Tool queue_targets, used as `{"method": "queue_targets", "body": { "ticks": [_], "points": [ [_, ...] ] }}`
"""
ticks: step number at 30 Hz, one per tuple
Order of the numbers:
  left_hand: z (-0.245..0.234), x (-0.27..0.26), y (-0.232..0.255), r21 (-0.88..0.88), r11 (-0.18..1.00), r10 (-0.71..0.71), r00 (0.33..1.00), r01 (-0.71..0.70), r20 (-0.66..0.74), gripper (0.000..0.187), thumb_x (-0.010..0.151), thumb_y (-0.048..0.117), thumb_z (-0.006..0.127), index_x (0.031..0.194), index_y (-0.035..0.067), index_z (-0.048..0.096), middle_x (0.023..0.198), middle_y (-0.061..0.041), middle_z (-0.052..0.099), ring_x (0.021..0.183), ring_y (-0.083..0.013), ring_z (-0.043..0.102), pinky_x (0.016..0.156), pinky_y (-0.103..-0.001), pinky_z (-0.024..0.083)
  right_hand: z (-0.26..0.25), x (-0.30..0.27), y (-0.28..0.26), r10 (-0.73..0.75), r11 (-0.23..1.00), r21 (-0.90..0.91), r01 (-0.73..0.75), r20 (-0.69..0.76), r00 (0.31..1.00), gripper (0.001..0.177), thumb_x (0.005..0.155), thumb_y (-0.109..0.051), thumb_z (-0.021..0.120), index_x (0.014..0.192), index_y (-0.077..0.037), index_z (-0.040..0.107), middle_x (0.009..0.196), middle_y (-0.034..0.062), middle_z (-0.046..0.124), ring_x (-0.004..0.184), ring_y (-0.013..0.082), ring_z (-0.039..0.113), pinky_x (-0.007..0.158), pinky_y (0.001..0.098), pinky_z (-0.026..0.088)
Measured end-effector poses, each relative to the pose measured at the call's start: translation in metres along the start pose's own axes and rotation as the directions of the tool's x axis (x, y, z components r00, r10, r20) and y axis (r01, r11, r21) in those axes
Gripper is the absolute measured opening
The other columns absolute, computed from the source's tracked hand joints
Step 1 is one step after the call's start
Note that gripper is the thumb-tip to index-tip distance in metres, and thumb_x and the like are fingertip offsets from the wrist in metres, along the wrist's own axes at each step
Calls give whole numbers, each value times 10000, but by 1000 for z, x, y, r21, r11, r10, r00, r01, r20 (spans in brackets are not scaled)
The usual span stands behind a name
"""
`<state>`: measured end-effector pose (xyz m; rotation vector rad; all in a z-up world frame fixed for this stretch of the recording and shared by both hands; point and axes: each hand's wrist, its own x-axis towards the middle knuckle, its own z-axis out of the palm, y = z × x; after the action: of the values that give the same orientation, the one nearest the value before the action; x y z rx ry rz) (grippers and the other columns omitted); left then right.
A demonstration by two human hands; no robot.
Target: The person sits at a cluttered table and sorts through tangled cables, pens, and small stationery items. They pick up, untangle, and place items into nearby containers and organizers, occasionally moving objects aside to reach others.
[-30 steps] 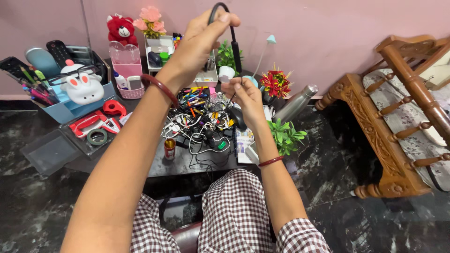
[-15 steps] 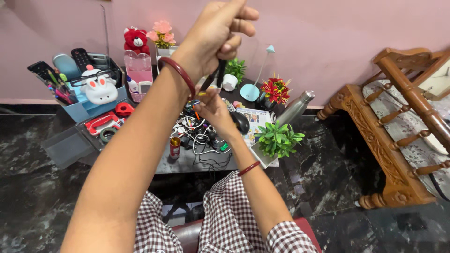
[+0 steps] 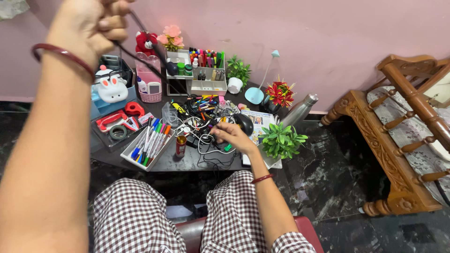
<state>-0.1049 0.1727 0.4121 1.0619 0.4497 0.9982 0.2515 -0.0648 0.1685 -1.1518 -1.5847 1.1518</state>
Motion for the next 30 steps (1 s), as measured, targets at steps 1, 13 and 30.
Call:
{"method": "queue_targets", "body": {
  "ticks": [1,13,30],
  "points": [
    [-9,-10,7,37,999,5,1000,-5,-8,251,1112,224,533,978,53,658,729,27,581,476,2,317,438,-183,229,-6,-1,4,24,1000,-19,-24,-16,1000,269,1065,-232,594,1086,17,694,820,-45,579,751,55,541,704,250,476],
    [-37,-63,29,310,938,-112,981,158,-161,261,1117,288,609,1103,35,671,649,99,481,453,-7,245,436,-194,246,-31,-27,18,138,947,310,-86,-149,979,251,1011,-154,650,1213,-5,664,877,26,675,767,89,627,652,246,515],
    [-30,-73,3,499,864,101,952,60,-288,226,1050,253,709,969,43,732,670,63,557,472,-28,396,427,-217,331,-57,-24,50,127,633,722,277,-451,883,173,980,-31,652,1151,-32,632,1088,128,702,971,212,713,804,266,601]
  ]
}}
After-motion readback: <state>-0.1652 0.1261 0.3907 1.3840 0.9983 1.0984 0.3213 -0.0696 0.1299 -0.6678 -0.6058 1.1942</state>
